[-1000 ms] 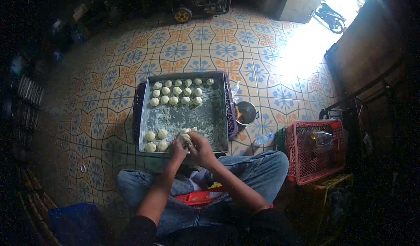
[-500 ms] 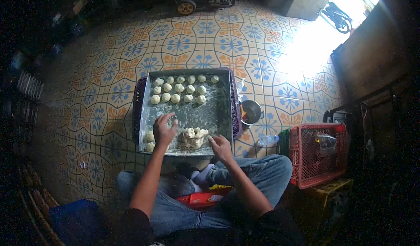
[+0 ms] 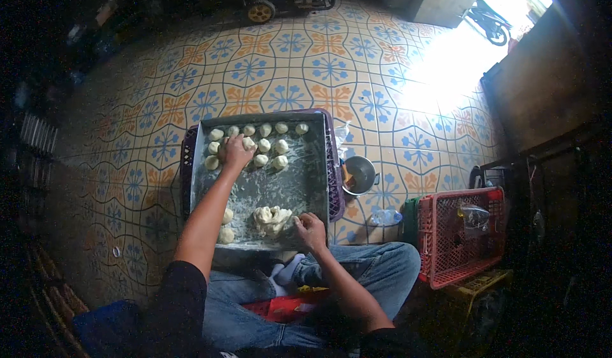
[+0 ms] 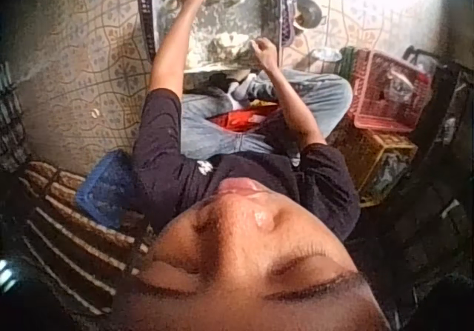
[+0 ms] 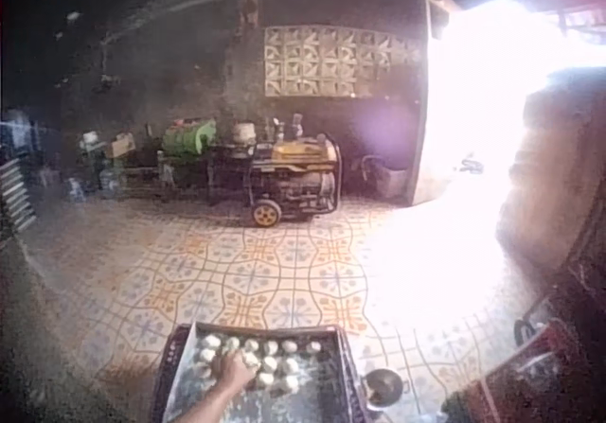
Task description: The person picks up pieces of dough from a tray and rolls them into balls between their palms before placing them back onto the tray.
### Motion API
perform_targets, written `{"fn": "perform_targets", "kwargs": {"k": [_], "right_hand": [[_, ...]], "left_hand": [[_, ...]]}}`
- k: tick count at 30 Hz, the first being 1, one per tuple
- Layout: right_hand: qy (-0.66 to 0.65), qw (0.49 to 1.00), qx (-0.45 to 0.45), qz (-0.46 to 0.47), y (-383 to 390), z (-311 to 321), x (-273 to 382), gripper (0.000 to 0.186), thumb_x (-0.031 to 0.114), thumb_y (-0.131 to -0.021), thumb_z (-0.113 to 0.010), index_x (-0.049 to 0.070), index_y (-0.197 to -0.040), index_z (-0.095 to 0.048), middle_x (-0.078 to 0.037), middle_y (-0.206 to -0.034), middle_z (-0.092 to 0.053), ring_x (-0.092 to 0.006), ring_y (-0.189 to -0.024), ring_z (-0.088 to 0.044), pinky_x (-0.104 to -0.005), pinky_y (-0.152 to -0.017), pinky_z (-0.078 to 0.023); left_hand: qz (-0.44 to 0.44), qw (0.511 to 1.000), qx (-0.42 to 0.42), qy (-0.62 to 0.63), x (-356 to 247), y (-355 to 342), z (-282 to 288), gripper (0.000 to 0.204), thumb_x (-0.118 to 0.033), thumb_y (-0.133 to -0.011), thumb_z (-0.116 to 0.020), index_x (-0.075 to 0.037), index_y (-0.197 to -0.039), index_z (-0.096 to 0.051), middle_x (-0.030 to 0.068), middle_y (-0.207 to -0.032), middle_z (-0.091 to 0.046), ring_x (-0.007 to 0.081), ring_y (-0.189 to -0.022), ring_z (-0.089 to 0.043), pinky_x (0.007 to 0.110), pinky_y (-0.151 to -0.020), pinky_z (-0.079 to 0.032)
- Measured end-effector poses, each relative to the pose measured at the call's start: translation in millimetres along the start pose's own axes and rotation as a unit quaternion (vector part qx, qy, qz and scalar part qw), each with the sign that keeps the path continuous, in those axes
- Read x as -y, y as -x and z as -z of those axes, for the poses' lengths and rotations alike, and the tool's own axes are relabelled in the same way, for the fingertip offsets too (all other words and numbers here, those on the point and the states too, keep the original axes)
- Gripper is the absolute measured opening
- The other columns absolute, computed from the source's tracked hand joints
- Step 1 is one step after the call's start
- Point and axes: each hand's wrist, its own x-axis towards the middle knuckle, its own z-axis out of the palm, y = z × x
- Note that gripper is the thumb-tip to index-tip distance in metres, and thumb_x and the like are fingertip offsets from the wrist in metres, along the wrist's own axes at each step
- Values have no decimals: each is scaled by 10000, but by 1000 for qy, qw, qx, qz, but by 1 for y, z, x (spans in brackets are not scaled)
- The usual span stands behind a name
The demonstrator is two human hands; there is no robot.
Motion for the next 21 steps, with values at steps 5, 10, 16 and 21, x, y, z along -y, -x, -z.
{"fn": "perform_targets", "kwargs": {"k": [5, 10, 16, 21], "right_hand": [[19, 999, -23, -29, -5, 13, -17, 238, 225, -943, -707, -12, -922, -697, -118, -783, -615, -186, -684, -598, -330, -656, -482], [37, 999, -12, -34, -6, 7, -13, 241, 224, -941, -709, -17, -924, -698, -123, -774, -627, -177, -690, -599, -326, -659, -483], [-7, 999, -25, -41, -4, 3, -12, 260, 229, -948, -710, -29, -925, -698, -100, -768, -639, -140, -691, -588, -319, -650, -481], [9, 996, -11, -84, -5, 8, -16, 280, 263, -933, -716, -16, -963, -715, -153, -856, -686, -244, -760, -677, -362, -721, -523]], "left_hand": [[15, 988, 78, -133, -49, -5, -8, 561, -378, -739, -844, -103, -1194, -665, 129, -1268, -608, 359, -1297, -503, 500, -1004, -491], [-11, 995, 35, -91, -25, -10, -14, 419, -301, -759, -823, -92, -1065, -627, 136, -1123, -645, 383, -1178, -567, 518, -925, -515], [-79, 996, -44, -16, -2, 1, 2, 211, -135, -847, -734, -86, -1007, -607, 142, -911, -647, 398, -939, -620, 530, -785, -497], [-14, 992, -52, 110, -20, 17, 28, 163, -69, -865, -707, -127, -979, -606, 114, -870, -631, 350, -908, -632, 493, -750, -508]]}}
